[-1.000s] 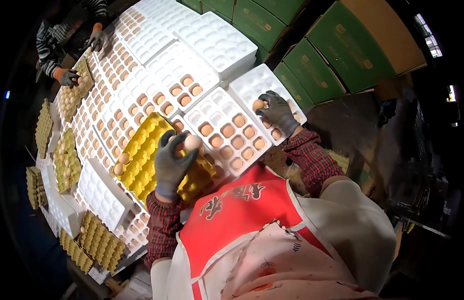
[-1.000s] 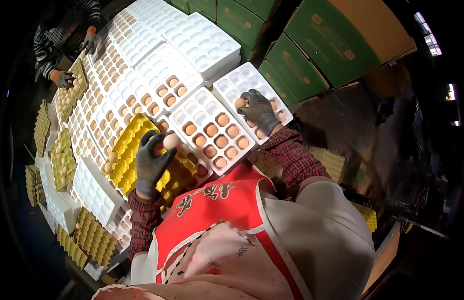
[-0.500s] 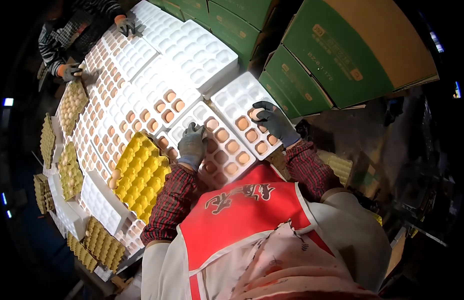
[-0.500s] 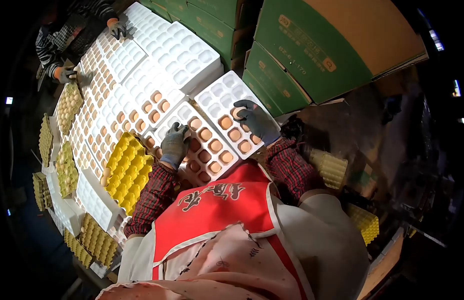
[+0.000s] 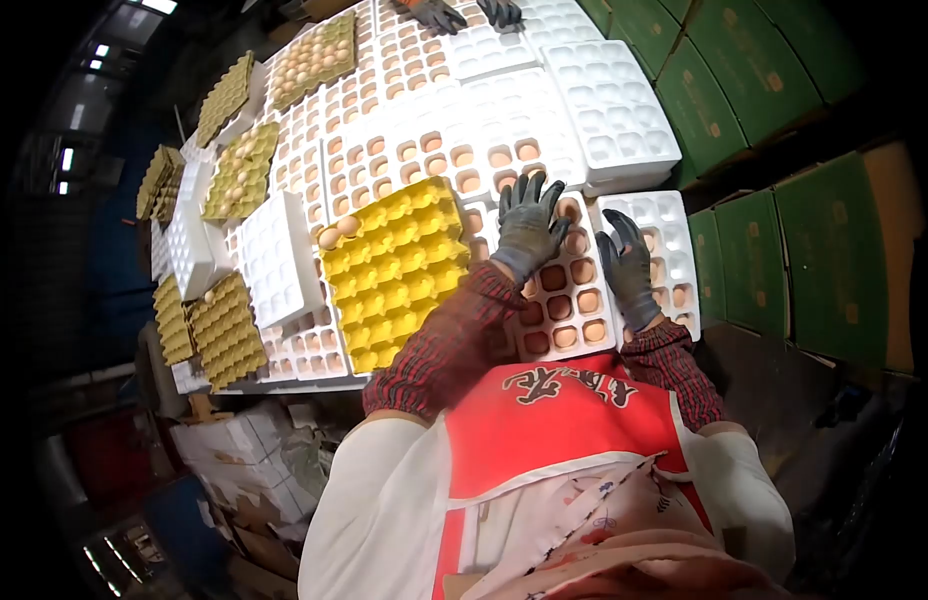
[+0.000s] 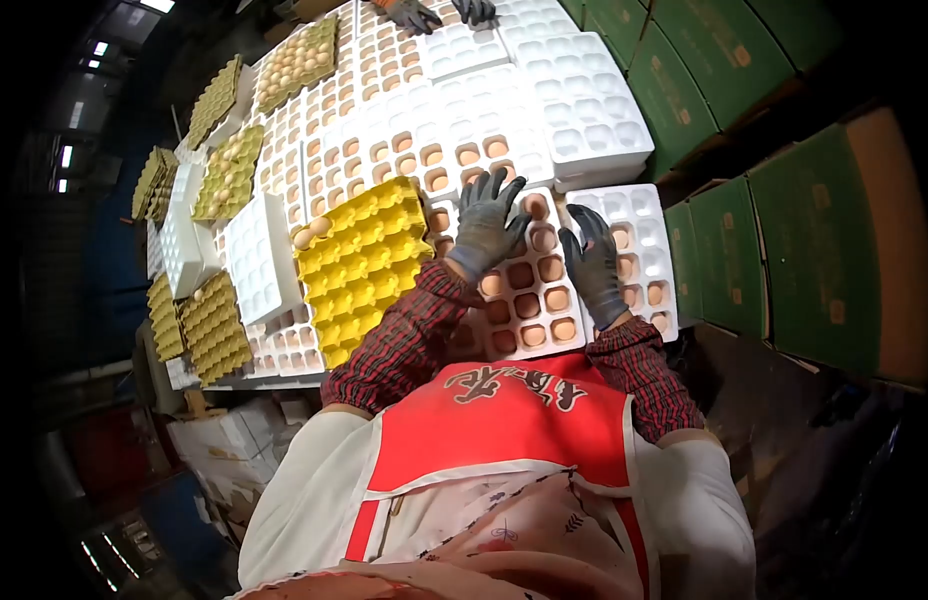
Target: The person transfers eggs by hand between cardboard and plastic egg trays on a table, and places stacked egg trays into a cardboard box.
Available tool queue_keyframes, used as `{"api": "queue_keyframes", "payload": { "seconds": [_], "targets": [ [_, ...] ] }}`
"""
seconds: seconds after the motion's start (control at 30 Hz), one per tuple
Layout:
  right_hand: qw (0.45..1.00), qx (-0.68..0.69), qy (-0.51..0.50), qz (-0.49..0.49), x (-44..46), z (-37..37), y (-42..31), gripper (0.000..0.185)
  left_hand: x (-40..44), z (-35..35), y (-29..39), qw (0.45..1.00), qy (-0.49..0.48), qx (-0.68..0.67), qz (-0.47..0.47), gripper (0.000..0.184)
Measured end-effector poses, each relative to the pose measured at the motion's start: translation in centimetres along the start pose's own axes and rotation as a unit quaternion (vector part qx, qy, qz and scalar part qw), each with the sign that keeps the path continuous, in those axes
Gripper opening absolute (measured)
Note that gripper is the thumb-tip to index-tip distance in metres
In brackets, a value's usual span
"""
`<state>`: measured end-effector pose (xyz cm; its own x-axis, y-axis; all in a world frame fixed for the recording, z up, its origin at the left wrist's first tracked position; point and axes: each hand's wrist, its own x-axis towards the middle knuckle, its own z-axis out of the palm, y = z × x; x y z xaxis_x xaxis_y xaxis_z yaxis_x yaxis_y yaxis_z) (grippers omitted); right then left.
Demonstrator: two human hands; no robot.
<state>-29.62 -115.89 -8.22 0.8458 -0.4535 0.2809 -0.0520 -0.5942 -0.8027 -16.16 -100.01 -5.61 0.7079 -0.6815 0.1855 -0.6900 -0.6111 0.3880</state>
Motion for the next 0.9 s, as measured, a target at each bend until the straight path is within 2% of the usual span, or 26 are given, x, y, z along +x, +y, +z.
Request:
{"api": "queue_keyframes", "payload": {
  "seconds": [0.03, 0.1, 0.13, 0.2, 0.23, 0.3, 0.33, 0.37, 0.43, 0.47, 0.5, 0.53, 0.63, 0.67, 0.7, 0.73, 0.77, 0.83, 0.87, 0.9],
  "targets": [
    [1.000, 0.004, -0.020, -0.023, 0.4, 0.9, -0.8, 0.035, -1.0, -3.9, -1.4, 0.999, 0.017, -0.025, 0.011, 0.048],
    [0.997, 0.002, -0.051, -0.063, 1.0, 2.3, -2.5, 0.039, -3.6, -10.2, -6.3, 0.994, 0.058, 0.068, -0.060, 0.048],
    [0.992, 0.045, -0.119, 0.023, 1.4, 3.1, -4.7, 0.042, -5.1, -11.9, -10.7, 0.983, 0.048, 0.133, -0.121, 0.057],
    [0.974, 0.106, -0.201, 0.022, 1.3, 5.5, -7.7, 0.050, -7.7, -14.6, -18.2, 0.950, -0.008, 0.236, -0.206, 0.061],
    [0.960, 0.131, -0.248, 0.013, 1.2, 6.7, -9.0, 0.054, -8.2, -15.6, -20.0, 0.928, -0.082, 0.278, -0.233, 0.062],
    [0.964, 0.078, -0.225, -0.117, 0.4, 9.9, -10.4, 0.059, -9.3, -16.5, -23.4, 0.954, -0.140, 0.202, -0.170, 0.058],
    [0.960, 0.076, -0.248, -0.110, 0.1, 10.5, -11.4, 0.061, -9.7, -17.2, -24.0, 0.970, -0.100, 0.192, -0.111, 0.052],
    [0.956, 0.068, -0.278, -0.061, 0.0, 10.3, -12.7, 0.060, -10.3, -17.6, -24.3, 0.986, -0.036, 0.103, -0.129, 0.049],
    [0.956, 0.087, -0.276, -0.052, -0.7, 10.9, -12.8, 0.059, -11.6, -18.5, -24.7, 0.980, 0.086, -0.077, -0.160, 0.043],
    [0.960, 0.084, -0.263, -0.049, -1.1, 10.9, -12.6, 0.057, -12.2, -18.2, -26.0, 0.939, 0.179, -0.232, -0.179, 0.037],
    [0.964, 0.079, -0.249, -0.046, -1.5, 10.8, -12.4, 0.056, -13.4, -18.6, -27.5, 0.823, 0.222, -0.457, -0.255, 0.036],
    [0.968, 0.085, -0.233, -0.045, -1.8, 10.6, -12.3, 0.052, -14.2, -18.6, -29.2, 0.866, 0.236, -0.400, -0.184, 0.037],
    [0.973, 0.091, -0.211, 0.006, -2.6, 9.4, -12.0, 0.050, -15.3, -19.6, -30.9, 0.962, 0.187, -0.186, -0.073, 0.041],
    [0.984, 0.022, -0.162, -0.066, -3.0, 9.2, -10.6, 0.049, -14.8, -20.2, -31.4, 0.926, 0.097, -0.292, -0.220, 0.043],
    [0.984, -0.020, -0.148, -0.093, -2.6, 8.3, -9.5, 0.045, -14.0, -20.4, -31.2, 0.854, -0.008, -0.377, -0.357, 0.044],
    [0.983, -0.104, -0.130, -0.081, -1.5, 7.2, -8.6, 0.043, -13.4, -20.5, -29.1, 0.953, -0.048, -0.156, -0.255, 0.044],
    [0.974, -0.180, -0.117, -0.072, -0.3, 6.4, -7.5, 0.042, -13.2, -20.7, -27.5, 0.984, -0.072, 0.082, -0.138, 0.043],
    [0.943, -0.317, -0.072, -0.073, 1.5, 6.0, -4.3, 0.040, -12.9, -20.2, -26.1, 0.978, -0.088, 0.086, -0.170, 0.042],
    [0.937, -0.321, -0.129, -0.046, 2.1, 6.0, -2.7, 0.041, -12.9, -19.8, -27.3, 0.982, -0.064, 0.126, -0.127, 0.039],
    [0.933, -0.323, -0.144, -0.062, 1.9, 6.2, -1.5, 0.042, -13.4, -19.4, -28.1, 0.983, -0.055, 0.114, -0.133, 0.038]
  ]
}}
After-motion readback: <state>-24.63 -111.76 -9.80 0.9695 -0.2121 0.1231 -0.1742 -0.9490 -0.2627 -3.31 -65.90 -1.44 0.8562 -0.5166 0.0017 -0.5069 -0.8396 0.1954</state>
